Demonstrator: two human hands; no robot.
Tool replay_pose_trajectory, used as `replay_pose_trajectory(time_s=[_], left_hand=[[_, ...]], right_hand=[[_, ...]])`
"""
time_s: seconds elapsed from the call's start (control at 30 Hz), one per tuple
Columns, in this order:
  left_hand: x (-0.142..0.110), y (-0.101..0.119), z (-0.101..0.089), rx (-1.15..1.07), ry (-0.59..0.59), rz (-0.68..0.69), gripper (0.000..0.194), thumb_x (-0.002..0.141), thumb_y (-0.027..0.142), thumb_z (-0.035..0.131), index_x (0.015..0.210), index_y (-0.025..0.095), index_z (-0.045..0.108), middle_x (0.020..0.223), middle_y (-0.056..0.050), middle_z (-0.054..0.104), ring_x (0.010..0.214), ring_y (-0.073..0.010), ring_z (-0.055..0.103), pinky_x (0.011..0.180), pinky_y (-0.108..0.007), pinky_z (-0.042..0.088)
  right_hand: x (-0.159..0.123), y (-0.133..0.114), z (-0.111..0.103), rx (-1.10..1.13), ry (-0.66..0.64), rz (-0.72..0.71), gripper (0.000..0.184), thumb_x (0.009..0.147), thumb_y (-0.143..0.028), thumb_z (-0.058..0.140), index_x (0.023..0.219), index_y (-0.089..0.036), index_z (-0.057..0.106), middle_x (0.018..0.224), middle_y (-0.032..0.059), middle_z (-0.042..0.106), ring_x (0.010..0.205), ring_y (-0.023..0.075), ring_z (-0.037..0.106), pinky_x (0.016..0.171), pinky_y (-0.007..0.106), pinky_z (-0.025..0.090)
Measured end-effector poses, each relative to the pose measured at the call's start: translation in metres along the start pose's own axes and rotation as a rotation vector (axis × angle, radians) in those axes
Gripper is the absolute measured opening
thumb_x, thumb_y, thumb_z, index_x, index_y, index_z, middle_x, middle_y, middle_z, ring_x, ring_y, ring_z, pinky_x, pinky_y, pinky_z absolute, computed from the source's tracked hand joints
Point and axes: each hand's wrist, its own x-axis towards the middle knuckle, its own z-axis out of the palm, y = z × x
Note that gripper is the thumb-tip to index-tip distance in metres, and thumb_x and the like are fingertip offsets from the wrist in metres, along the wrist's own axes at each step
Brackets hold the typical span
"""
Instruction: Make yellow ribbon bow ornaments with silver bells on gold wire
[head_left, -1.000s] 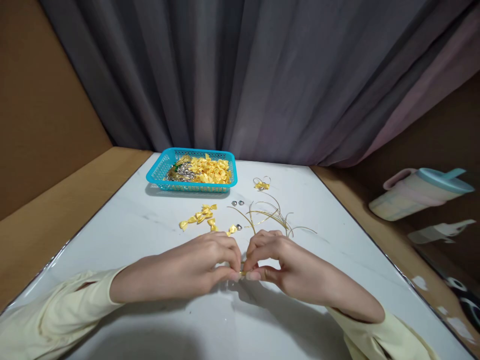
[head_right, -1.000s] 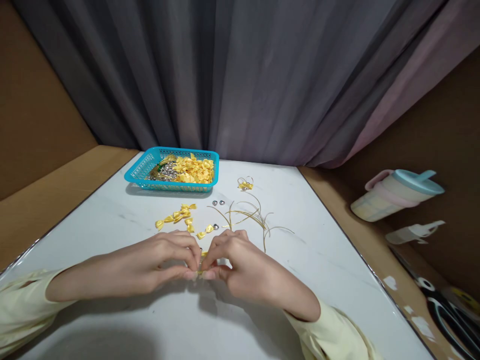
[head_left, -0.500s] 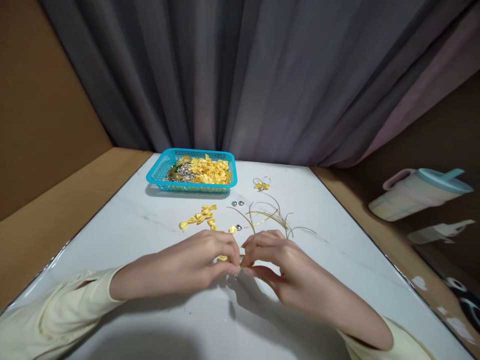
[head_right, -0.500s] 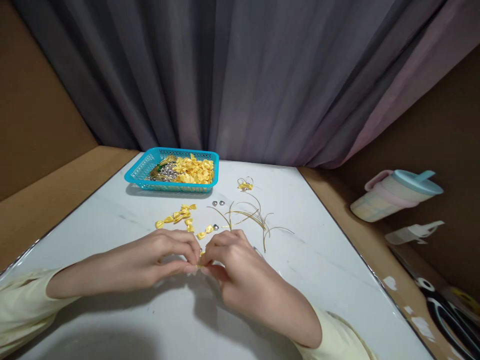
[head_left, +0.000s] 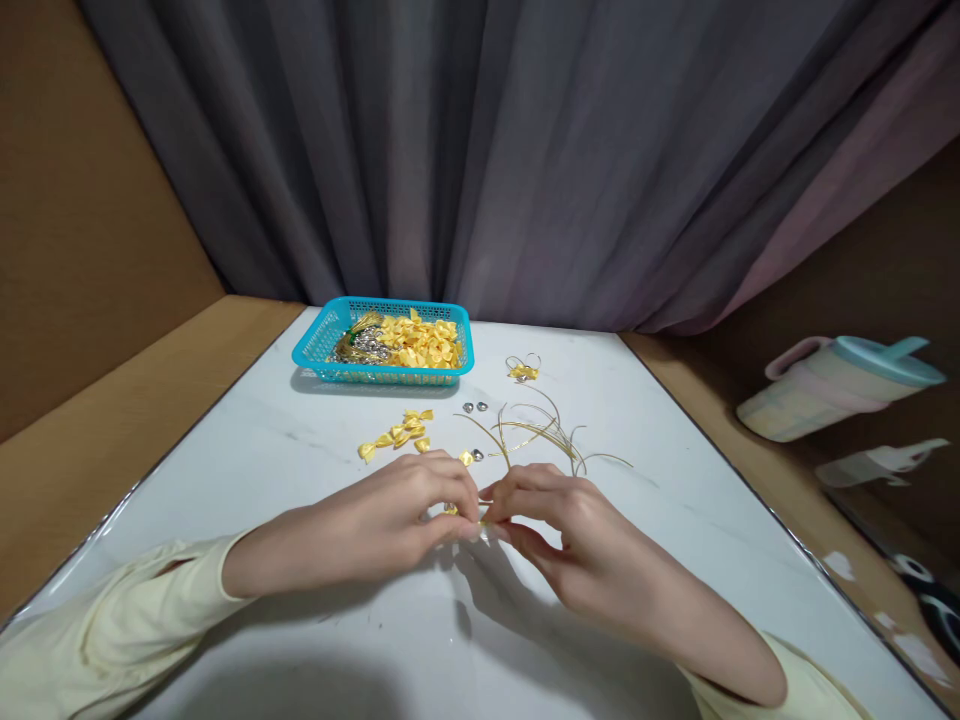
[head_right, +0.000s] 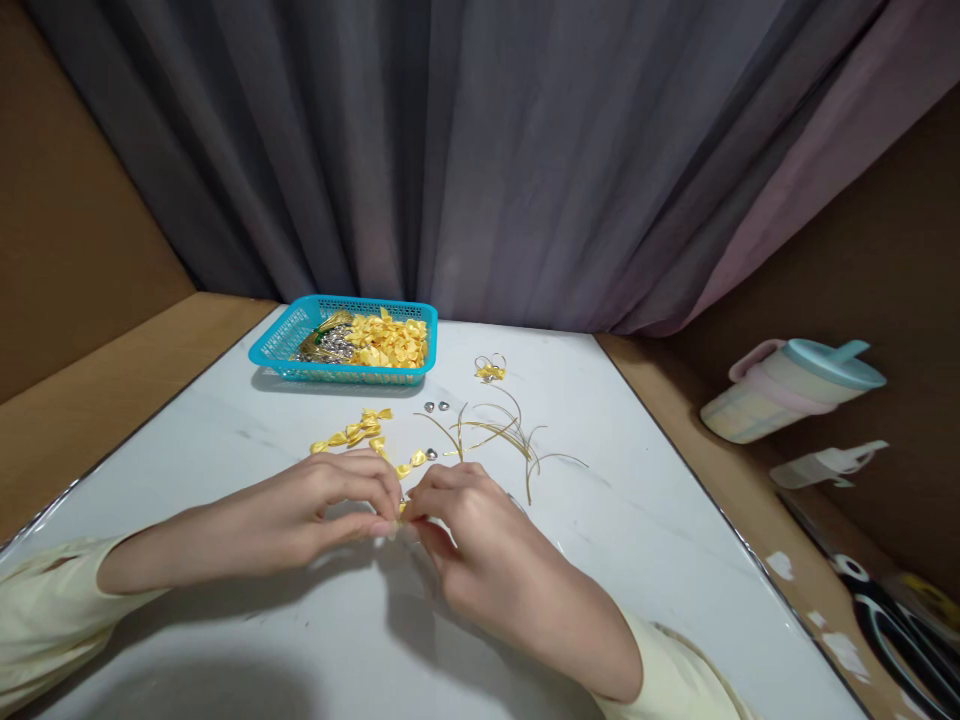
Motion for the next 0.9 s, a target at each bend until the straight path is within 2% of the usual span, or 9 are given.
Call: replay_pose_trajectory(time_s=[0.13, 0.23, 0.33, 0.4, 0.47, 0.53, 0.6, 0.73, 0.9], left_hand=[[0.005, 0.000, -0.004, -0.065, 0.031, 0.003, 0.016, 0.088, 0.021, 0.051, 0.077, 0.018, 0.062, 0.085, -0.001, 0.063, 0.086, -0.0161, 0.056, 0.080, -0.027, 0.040], [0.005, -0.004, -0.006, -0.064, 0.057, -0.048, 0.011, 0.086, 0.029, 0.055, 0.092, 0.021, 0.060, 0.097, -0.001, 0.062, 0.093, -0.0180, 0.054, 0.082, -0.029, 0.040], [0.000, -0.014, 0.002, 0.089, 0.108, -0.107, 0.028, 0.084, 0.037, 0.057, 0.107, 0.022, 0.050, 0.110, -0.005, 0.055, 0.101, -0.0225, 0.049, 0.084, -0.033, 0.039], [-0.004, -0.022, 0.014, 0.231, 0.110, -0.126, 0.022, 0.086, 0.034, 0.054, 0.100, 0.018, 0.049, 0.100, -0.006, 0.054, 0.092, -0.0233, 0.049, 0.080, -0.036, 0.040], [-0.005, -0.030, 0.027, 0.290, -0.015, -0.174, 0.012, 0.088, 0.028, 0.051, 0.087, 0.016, 0.047, 0.089, -0.006, 0.054, 0.081, -0.0217, 0.050, 0.072, -0.034, 0.041], [-0.004, -0.036, 0.036, 0.333, -0.022, -0.187, 0.008, 0.090, 0.018, 0.043, 0.083, 0.015, 0.046, 0.088, -0.007, 0.054, 0.081, -0.0211, 0.049, 0.072, -0.034, 0.040], [-0.001, -0.041, 0.040, 0.336, -0.002, -0.135, 0.013, 0.092, 0.015, 0.037, 0.082, 0.016, 0.046, 0.086, -0.006, 0.054, 0.080, -0.0199, 0.049, 0.071, -0.033, 0.039], [0.005, -0.040, 0.030, 0.246, 0.020, -0.107, 0.024, 0.095, 0.022, 0.033, 0.075, 0.017, 0.045, 0.075, -0.002, 0.053, 0.071, -0.0167, 0.049, 0.065, -0.029, 0.037], [0.006, -0.018, 0.014, 0.153, 0.065, -0.106, 0.026, 0.096, 0.021, 0.029, 0.080, 0.017, 0.049, 0.080, -0.002, 0.055, 0.078, -0.0164, 0.051, 0.072, -0.030, 0.039]], right_hand=[[-0.002, -0.001, -0.004, -0.016, 0.047, -0.018, 0.023, 0.082, -0.002, 0.047, 0.083, -0.016, 0.065, 0.081, 0.0047, 0.063, 0.075, 0.0157, 0.056, 0.072, 0.028, 0.042], [-0.002, -0.001, -0.011, -0.042, 0.071, -0.014, 0.022, 0.082, -0.003, 0.048, 0.083, -0.016, 0.065, 0.082, 0.0053, 0.064, 0.076, 0.0166, 0.056, 0.072, 0.029, 0.042], [-0.003, 0.001, -0.019, -0.066, 0.097, 0.003, 0.020, 0.083, -0.005, 0.049, 0.082, -0.016, 0.065, 0.081, 0.0055, 0.064, 0.076, 0.0171, 0.057, 0.072, 0.030, 0.042], [-0.002, 0.001, -0.024, -0.069, 0.097, 0.015, 0.019, 0.083, -0.006, 0.049, 0.080, -0.016, 0.065, 0.080, 0.0050, 0.065, 0.075, 0.0168, 0.057, 0.071, 0.029, 0.043], [-0.001, 0.002, -0.027, -0.062, 0.060, 0.028, 0.020, 0.082, -0.005, 0.050, 0.077, -0.016, 0.065, 0.079, 0.0044, 0.065, 0.073, 0.0156, 0.058, 0.068, 0.027, 0.043], [0.001, 0.002, -0.028, -0.041, -0.010, 0.040, 0.021, 0.081, -0.003, 0.051, 0.076, -0.016, 0.066, 0.078, 0.0039, 0.065, 0.071, 0.0144, 0.059, 0.066, 0.025, 0.043], [0.004, 0.003, -0.027, -0.009, -0.079, 0.049, 0.022, 0.080, -0.002, 0.051, 0.078, -0.016, 0.068, 0.078, 0.0033, 0.066, 0.072, 0.0138, 0.060, 0.066, 0.024, 0.044], [0.009, 0.009, -0.018, 0.058, -0.135, 0.089, 0.021, 0.078, -0.002, 0.053, 0.079, -0.015, 0.069, 0.081, 0.0038, 0.068, 0.075, 0.0146, 0.061, 0.070, 0.025, 0.046], [0.013, 0.014, -0.009, 0.057, -0.070, 0.110, 0.019, 0.080, -0.005, 0.055, 0.079, -0.017, 0.069, 0.082, 0.0027, 0.069, 0.077, 0.0151, 0.060, 0.079, 0.030, 0.044]])
